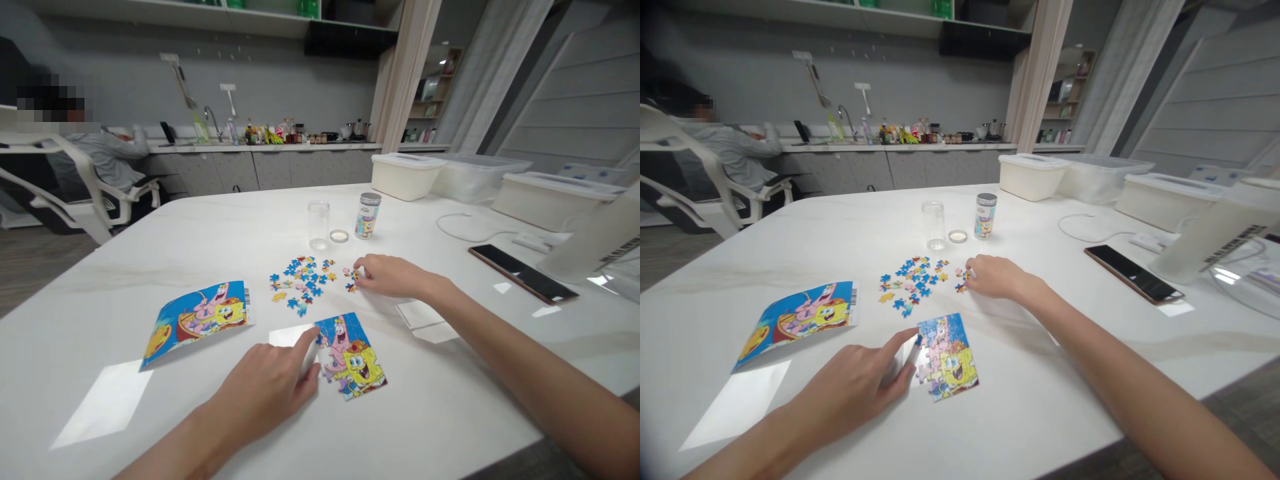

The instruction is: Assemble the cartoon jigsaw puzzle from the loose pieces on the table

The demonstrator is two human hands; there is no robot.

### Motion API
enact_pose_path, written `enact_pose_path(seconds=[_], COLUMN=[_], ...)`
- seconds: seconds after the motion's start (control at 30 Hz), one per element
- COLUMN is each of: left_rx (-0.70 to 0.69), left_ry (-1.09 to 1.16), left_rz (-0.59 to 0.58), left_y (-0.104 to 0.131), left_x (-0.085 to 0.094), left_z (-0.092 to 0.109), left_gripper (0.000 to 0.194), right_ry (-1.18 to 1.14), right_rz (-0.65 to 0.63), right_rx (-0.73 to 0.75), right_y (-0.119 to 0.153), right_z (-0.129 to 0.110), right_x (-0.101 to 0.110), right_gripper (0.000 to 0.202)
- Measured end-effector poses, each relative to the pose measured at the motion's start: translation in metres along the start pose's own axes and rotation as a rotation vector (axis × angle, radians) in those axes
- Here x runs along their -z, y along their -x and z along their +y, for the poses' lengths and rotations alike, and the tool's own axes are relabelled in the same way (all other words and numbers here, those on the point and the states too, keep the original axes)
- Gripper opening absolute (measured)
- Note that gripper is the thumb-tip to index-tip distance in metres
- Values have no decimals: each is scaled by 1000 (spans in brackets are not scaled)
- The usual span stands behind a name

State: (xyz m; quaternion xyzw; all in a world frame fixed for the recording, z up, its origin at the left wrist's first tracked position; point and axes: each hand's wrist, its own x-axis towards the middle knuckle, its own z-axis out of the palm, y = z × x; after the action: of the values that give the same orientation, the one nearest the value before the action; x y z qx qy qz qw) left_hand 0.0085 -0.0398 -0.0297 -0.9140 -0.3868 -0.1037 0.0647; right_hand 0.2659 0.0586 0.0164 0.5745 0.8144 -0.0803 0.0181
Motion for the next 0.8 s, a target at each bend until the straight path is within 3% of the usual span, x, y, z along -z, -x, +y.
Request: enact_pose_path(seconds=[0.23,0.4,0.53,0.63,0.8], left_rx=[26,159,5,-129,10], left_ry=[2,-23,-121,-184,-170], left_rz=[-68,-55,-114,-84,46], left_y=[-10,-14,-25,-43,-62], left_x=[5,5,7,5,-5], left_z=[-22,-33,-32,-40,-57], left_gripper=[32,27,28,28,24], right_ry=[-5,-7,-63,-99,-130], right_rz=[-24,117,195,226,279], right_rx=[18,71,109,130,164], right_y=[0,-7,-12,-15,-19], right_z=[-10,-7,-7,-9,-13], right_x=[-3,-14,-23,-28,-34], right_gripper=[32,26,20,17,14])
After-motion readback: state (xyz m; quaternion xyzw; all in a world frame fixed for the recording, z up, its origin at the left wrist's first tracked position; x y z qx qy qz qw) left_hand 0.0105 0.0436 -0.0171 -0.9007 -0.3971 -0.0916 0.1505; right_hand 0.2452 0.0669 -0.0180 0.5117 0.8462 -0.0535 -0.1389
